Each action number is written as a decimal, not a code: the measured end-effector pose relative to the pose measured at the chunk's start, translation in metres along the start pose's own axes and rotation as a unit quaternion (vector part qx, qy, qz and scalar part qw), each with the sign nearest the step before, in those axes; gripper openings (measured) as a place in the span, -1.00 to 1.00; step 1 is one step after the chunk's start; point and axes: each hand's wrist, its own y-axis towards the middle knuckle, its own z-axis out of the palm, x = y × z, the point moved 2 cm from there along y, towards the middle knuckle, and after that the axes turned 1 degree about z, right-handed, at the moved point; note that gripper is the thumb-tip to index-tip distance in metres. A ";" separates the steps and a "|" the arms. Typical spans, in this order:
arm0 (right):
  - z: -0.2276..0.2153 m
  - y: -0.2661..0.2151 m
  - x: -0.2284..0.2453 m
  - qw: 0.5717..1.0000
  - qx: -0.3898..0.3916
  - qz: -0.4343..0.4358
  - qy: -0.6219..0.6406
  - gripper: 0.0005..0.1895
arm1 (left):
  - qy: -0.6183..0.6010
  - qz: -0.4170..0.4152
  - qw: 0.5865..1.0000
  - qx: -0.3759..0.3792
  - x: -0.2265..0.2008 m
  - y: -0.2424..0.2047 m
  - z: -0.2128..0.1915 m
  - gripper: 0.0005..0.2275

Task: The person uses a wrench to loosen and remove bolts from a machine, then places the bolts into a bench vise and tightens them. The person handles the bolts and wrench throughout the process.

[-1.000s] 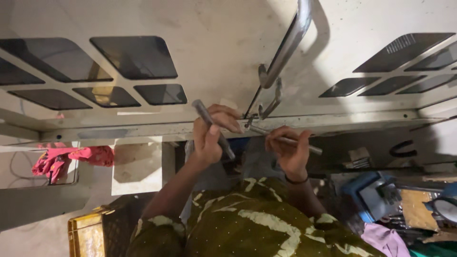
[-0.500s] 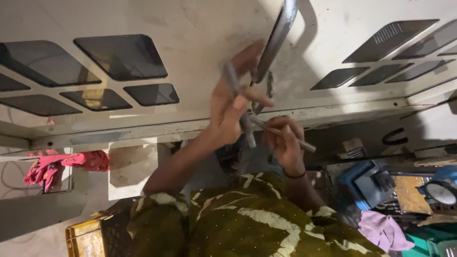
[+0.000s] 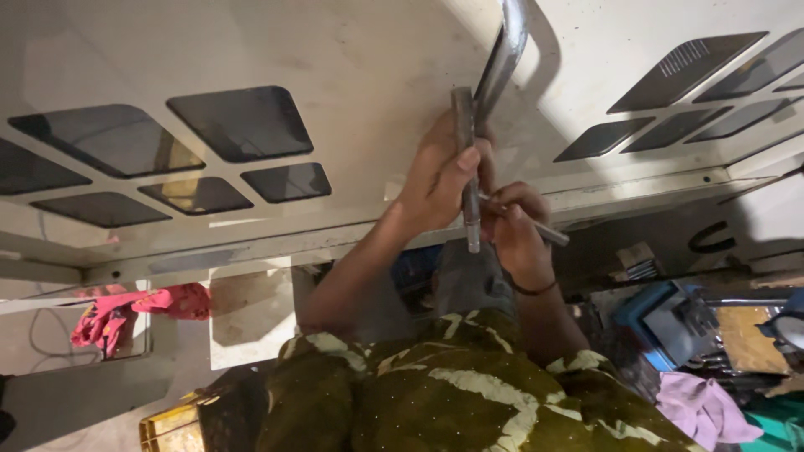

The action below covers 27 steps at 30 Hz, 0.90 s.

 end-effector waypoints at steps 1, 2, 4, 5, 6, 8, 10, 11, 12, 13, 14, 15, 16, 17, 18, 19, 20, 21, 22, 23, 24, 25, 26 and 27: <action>-0.002 0.000 -0.005 1.000 -0.003 0.006 0.009 -0.71 | 0.004 -0.002 1.000 0.004 0.000 0.000 0.000 -0.57; -0.004 0.001 -0.009 1.000 -0.005 0.012 0.018 -0.71 | 0.007 -0.003 1.000 0.007 0.000 0.000 -0.001 -0.58; -0.008 0.004 -0.016 0.999 -0.011 0.006 0.034 -0.72 | 0.000 -0.005 1.000 0.009 0.000 0.002 -0.001 -0.65; -0.010 0.007 -0.020 0.999 -0.016 -0.007 0.042 -0.73 | -0.003 -0.005 1.000 0.010 0.000 0.004 -0.001 -0.68; -0.012 0.008 -0.022 0.998 -0.021 -0.018 0.049 -0.74 | -0.036 -0.041 0.998 0.008 0.000 0.005 0.000 -0.73; -0.018 0.011 -0.027 0.996 -0.028 0.025 0.076 -0.78 | -0.100 -0.115 0.988 0.005 0.001 0.005 0.001 -0.82; -0.024 0.013 -0.031 0.992 -0.028 0.057 0.105 -0.79 | -0.031 -0.048 0.998 0.012 -0.003 0.009 -0.003 -0.84; -0.027 0.014 -0.033 0.990 -0.024 0.066 0.120 -0.79 | 0.004 -0.014 1.000 0.015 -0.005 0.010 -0.005 -0.84; -0.030 0.013 -0.033 0.988 -0.021 0.078 0.135 -0.78 | -0.029 -0.050 0.998 0.025 -0.004 0.011 -0.006 -0.83; -0.034 0.015 -0.036 0.989 -0.035 0.072 0.122 -0.77 | -0.063 -0.086 0.994 0.035 -0.003 0.010 -0.006 -0.83; -0.037 0.016 -0.038 0.990 -0.050 0.069 0.109 -0.76 | -0.098 -0.124 0.986 0.044 -0.002 0.008 -0.006 -0.83; -0.040 0.016 -0.039 0.991 -0.065 0.065 0.096 -0.74 | -0.055 -0.070 0.995 0.039 -0.003 0.009 -0.006 -0.81; -0.040 0.016 -0.040 0.993 -0.045 0.064 0.086 -0.75 | -0.011 -0.018 0.999 0.036 -0.002 0.010 -0.006 -0.79; -0.042 0.016 -0.038 0.995 -0.025 0.063 0.076 -0.76 | 0.034 0.035 0.998 0.034 -0.002 0.011 -0.006 -0.77; -0.041 0.015 -0.037 0.996 -0.008 0.059 0.069 -0.77 | 0.041 0.043 0.998 0.033 0.000 0.011 -0.006 -0.75; -0.041 0.016 -0.037 0.997 -0.018 0.062 0.044 -0.76 | 0.048 0.052 0.997 0.033 0.001 0.011 -0.006 -0.74; -0.040 0.017 -0.034 0.998 -0.028 0.063 0.014 -0.75 | 0.051 0.064 0.996 0.032 0.001 0.009 -0.006 -0.72; -0.036 0.015 -0.032 0.997 -0.038 0.065 -0.016 -0.74 | 0.045 0.053 0.997 0.019 0.000 0.005 -0.008 -0.74; -0.033 0.016 -0.026 0.997 -0.033 0.065 -0.004 -0.75 | 0.037 0.048 0.998 0.005 -0.001 0.003 -0.010 -0.76; -0.027 0.016 -0.022 0.997 -0.028 0.065 0.008 -0.75 | 0.030 0.042 0.999 -0.009 -0.003 0.001 -0.012 -0.77; -0.019 0.017 -0.019 0.997 -0.021 0.066 0.019 -0.76 | -0.015 0.018 1.000 -0.009 -0.004 -0.001 -0.014 -0.80; -0.011 0.017 -0.014 0.998 -0.012 0.051 -0.025 -0.77 | -0.060 -0.006 0.998 -0.008 -0.006 -0.006 -0.018 -0.82; 0.000 0.015 -0.012 0.997 0.000 0.038 -0.067 -0.76 | -0.103 -0.030 0.994 -0.007 -0.008 -0.011 -0.023 -0.83; 0.011 0.012 -0.008 0.994 0.011 0.025 -0.108 -0.74 | -0.073 -0.029 0.997 -0.010 -0.009 -0.013 -0.029 -0.82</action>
